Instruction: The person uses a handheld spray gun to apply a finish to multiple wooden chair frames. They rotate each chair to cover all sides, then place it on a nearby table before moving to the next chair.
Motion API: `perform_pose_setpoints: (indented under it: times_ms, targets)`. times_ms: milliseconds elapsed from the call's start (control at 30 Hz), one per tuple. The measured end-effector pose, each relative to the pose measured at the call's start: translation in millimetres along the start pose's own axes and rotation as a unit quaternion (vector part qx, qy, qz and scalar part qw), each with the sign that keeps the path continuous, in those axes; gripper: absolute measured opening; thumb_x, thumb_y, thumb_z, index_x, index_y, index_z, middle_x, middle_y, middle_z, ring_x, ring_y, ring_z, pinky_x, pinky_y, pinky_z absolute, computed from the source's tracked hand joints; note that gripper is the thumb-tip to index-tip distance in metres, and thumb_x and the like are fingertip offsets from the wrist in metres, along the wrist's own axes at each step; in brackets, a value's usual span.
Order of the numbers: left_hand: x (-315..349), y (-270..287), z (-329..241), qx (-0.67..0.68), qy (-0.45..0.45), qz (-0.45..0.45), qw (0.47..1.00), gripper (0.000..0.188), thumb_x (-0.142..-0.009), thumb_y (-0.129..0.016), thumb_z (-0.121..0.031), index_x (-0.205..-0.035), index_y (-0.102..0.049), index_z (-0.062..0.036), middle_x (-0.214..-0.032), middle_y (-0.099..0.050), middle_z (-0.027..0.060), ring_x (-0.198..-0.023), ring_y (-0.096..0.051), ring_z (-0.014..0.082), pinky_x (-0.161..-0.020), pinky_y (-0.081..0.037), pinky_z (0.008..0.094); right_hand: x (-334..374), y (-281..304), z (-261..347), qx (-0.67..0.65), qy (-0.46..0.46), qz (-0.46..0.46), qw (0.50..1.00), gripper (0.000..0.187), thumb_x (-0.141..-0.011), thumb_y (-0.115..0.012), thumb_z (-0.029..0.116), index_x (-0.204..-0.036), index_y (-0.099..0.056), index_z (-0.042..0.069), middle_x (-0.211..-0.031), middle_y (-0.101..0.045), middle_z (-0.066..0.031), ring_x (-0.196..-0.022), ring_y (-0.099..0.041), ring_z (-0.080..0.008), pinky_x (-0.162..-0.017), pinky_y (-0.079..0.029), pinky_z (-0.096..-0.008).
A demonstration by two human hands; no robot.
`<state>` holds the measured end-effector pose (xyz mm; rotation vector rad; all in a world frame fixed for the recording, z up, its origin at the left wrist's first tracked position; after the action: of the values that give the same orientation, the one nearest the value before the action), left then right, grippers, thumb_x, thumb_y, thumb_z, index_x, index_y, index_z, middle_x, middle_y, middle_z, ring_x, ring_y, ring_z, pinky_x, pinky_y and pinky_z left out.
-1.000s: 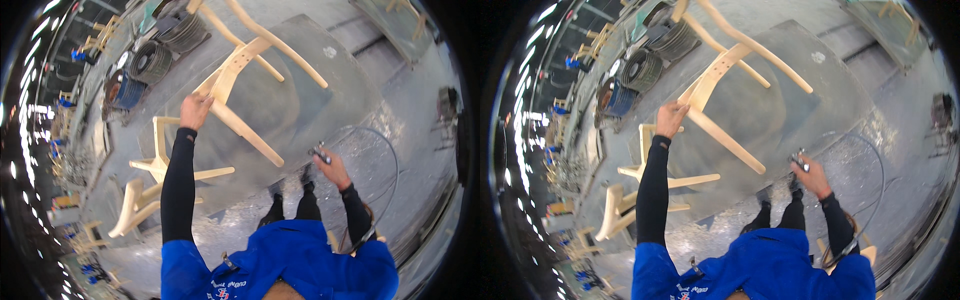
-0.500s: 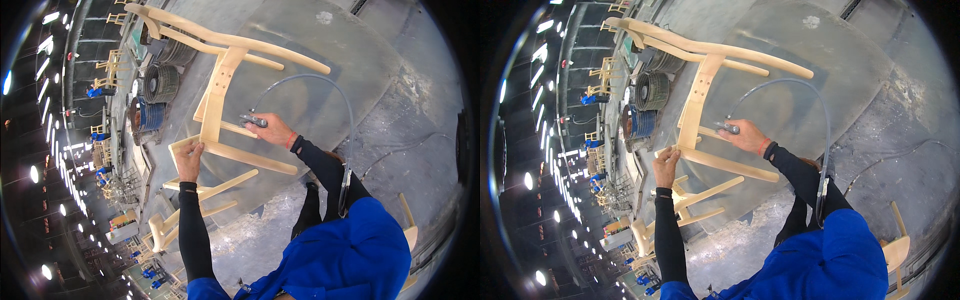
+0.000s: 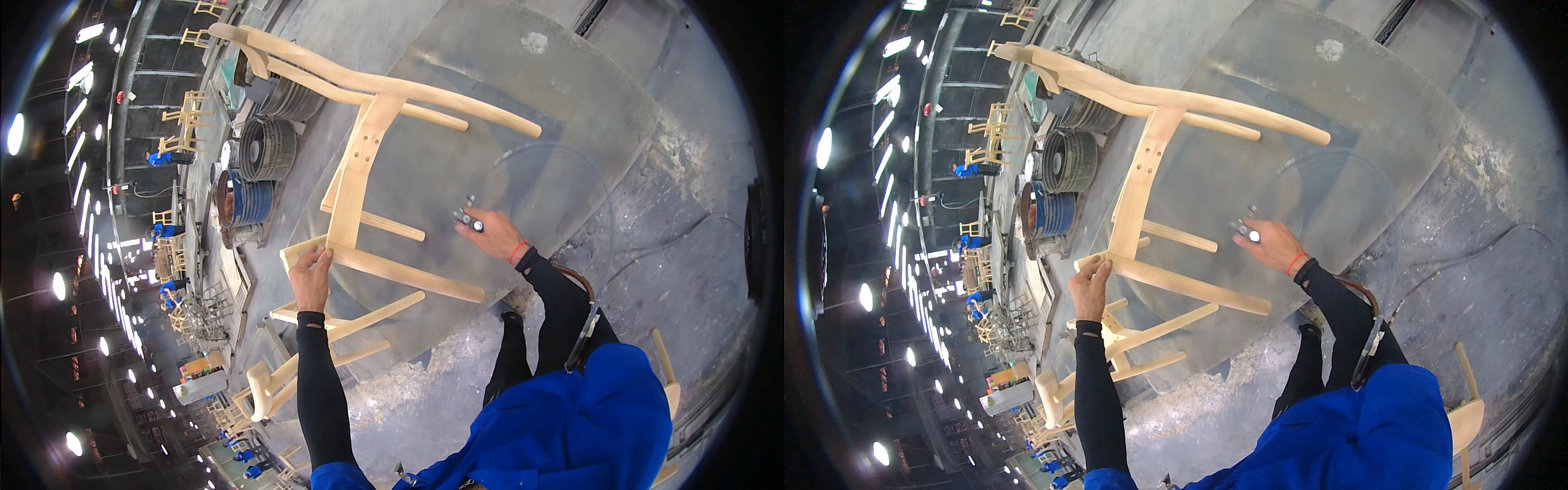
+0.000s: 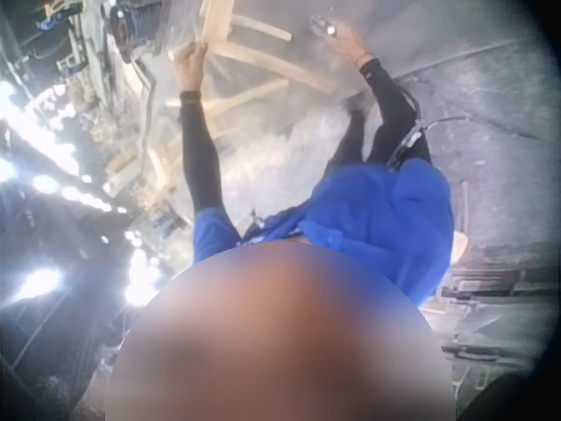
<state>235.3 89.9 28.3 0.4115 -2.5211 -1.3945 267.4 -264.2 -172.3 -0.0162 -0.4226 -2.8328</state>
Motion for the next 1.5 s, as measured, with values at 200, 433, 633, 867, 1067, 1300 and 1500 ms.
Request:
perform_pose_setpoints:
  times_ms: [200, 433, 633, 867, 1067, 1300, 1500]
  targets:
    - [-5, 0, 4, 0.010, -0.008, -0.004, 1.000, 0.036, -0.092, -0.078, -0.028, -0.111, -0.078, 0.0030, -0.130, -0.068, 0.0290, -0.125, -0.065, 0.0336, -0.111, -0.044, 0.0399, -45, 53, 68, -0.085, 0.138, -0.174, 0.971, 0.041, -0.095, -0.074, 0.032, -0.124, -0.070, 0.002, -0.096, -0.072, -0.0246, -0.087, -0.070, -0.0424, -0.073, -0.055, -0.0431]
    - [-8, -4, 6, -0.036, -0.052, -0.023, 0.998, 0.035, -0.095, -0.075, -0.026, -0.109, -0.077, 0.0067, -0.108, -0.077, 0.0217, -0.120, -0.068, 0.0266, -0.104, -0.049, 0.0367, -64, 71, 0, 0.042, 0.042, -0.176, 0.983, 0.045, -0.095, -0.072, 0.036, -0.125, -0.068, 0.003, -0.099, -0.072, -0.0255, -0.093, -0.069, -0.0452, -0.077, -0.054, -0.0476]
    - [17, -14, -10, -0.024, -0.034, -0.040, 0.998, 0.037, -0.093, -0.076, -0.028, -0.106, -0.077, 0.0070, -0.118, -0.074, 0.0248, -0.117, -0.070, 0.0313, -0.101, -0.051, 0.0384, 10, 103, -46, 0.086, -0.040, -0.112, 0.989, 0.038, -0.095, -0.071, 0.035, -0.115, -0.068, 0.003, -0.095, -0.070, -0.0270, -0.093, -0.066, -0.0488, -0.076, -0.052, -0.0500]
    - [91, -120, -38, 0.198, -0.037, -0.089, 0.976, 0.054, -0.084, -0.083, -0.020, -0.124, -0.060, 0.0076, -0.104, -0.071, 0.0143, -0.096, -0.068, 0.0236, -0.088, -0.055, 0.0390, 151, 175, -13, 0.007, -0.135, -0.038, 0.990, 0.040, -0.097, -0.071, 0.030, -0.118, -0.068, -0.003, -0.078, -0.069, -0.0129, -0.069, -0.068, -0.0249, -0.066, -0.053, -0.0384]
    - [163, -233, -42, 0.200, -0.104, 0.028, 0.974, 0.069, -0.083, -0.079, -0.019, -0.143, -0.050, 0.0008, -0.101, -0.071, 0.0184, -0.092, -0.070, 0.0288, -0.085, -0.056, 0.0412, 233, 215, 28, -0.070, -0.220, -0.082, 0.970, 0.047, -0.100, -0.069, 0.030, -0.131, -0.065, -0.006, -0.080, -0.066, -0.0026, -0.070, -0.064, -0.0115, -0.065, -0.053, -0.0294]
    - [192, -302, -15, 0.126, -0.059, 0.113, 0.984, 0.085, -0.079, -0.080, -0.026, -0.153, -0.044, -0.0051, -0.099, -0.075, 0.0201, -0.087, -0.075, 0.0352, -0.077, -0.059, 0.0449, 293, 221, 110, -0.042, -0.166, -0.179, 0.969, 0.046, -0.102, -0.068, 0.028, -0.135, -0.064, -0.004, -0.087, -0.069, -0.0034, -0.080, -0.065, -0.0105, -0.074, -0.053, -0.0273]
    - [33, -241, 45, 0.137, -0.170, 0.241, 0.946, 0.081, -0.073, -0.086, -0.015, -0.145, -0.050, -0.0029, -0.127, -0.067, 0.0129, -0.118, -0.064, 0.0240, -0.101, -0.052, 0.0377, 318, 203, 158, -0.112, -0.111, -0.277, 0.948, 0.048, -0.100, -0.071, 0.021, -0.140, -0.061, -0.004, -0.094, -0.072, -0.0064, -0.085, -0.066, -0.0126, -0.080, -0.055, -0.0292]
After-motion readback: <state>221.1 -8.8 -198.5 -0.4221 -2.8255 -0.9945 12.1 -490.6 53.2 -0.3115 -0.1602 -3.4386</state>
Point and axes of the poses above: each hand's wrist, its own x-axis away from the middle knuckle, its own y-axis out of the back of the hand, z = x × y, the point moved 3 cm from there along -x, towards the middle knuckle
